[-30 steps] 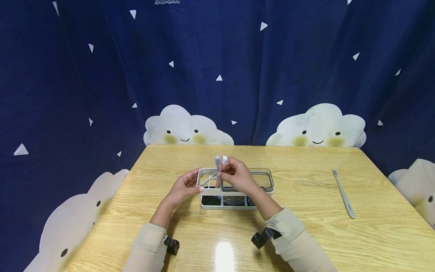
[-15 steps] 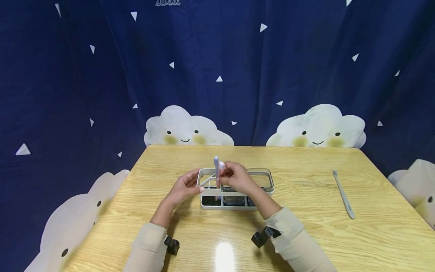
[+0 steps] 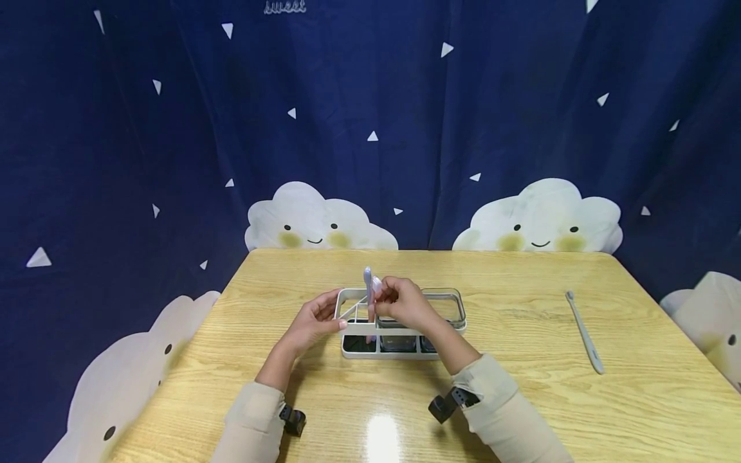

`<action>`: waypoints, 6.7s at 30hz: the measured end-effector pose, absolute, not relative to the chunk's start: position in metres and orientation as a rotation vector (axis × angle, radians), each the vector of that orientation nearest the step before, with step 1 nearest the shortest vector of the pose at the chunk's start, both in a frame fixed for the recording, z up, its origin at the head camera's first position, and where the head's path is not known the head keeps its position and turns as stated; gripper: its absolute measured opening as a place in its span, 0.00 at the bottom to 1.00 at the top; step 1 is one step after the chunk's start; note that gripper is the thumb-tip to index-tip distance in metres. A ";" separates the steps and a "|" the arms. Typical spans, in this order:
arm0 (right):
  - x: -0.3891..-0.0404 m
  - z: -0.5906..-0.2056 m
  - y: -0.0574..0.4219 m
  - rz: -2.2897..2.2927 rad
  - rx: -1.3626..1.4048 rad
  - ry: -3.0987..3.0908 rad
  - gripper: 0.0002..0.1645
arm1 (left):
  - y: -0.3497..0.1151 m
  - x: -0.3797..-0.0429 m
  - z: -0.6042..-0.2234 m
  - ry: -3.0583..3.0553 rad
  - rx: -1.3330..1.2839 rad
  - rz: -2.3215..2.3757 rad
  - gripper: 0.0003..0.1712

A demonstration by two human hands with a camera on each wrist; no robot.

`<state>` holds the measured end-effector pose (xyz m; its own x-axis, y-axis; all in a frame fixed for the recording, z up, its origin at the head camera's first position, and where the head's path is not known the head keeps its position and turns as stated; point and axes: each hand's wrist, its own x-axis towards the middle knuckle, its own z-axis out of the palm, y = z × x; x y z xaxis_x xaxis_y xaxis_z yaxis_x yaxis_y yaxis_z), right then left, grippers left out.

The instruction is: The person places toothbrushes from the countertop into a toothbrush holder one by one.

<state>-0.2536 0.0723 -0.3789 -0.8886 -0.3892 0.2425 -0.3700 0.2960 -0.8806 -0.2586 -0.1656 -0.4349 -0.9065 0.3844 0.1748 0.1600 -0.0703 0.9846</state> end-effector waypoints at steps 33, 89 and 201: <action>-0.237 -0.362 0.134 -1.792 -0.866 2.336 0.14 | -0.165 -0.258 -0.434 2.062 0.576 2.067 0.38; -0.232 -0.375 0.258 -1.837 -0.766 2.434 0.17 | -0.164 -0.258 -0.430 2.047 0.655 2.070 0.43; -0.233 -0.455 0.445 -2.173 -0.050 2.262 0.16 | -0.167 -0.262 -0.431 1.992 0.643 2.069 0.45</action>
<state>-0.2327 0.4451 -0.4554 -0.9995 -0.0260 0.0189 -0.0199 0.0396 -0.9990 -0.2619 -0.1666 -0.4310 -0.8858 0.4318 0.1701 0.1536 -0.0731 0.9854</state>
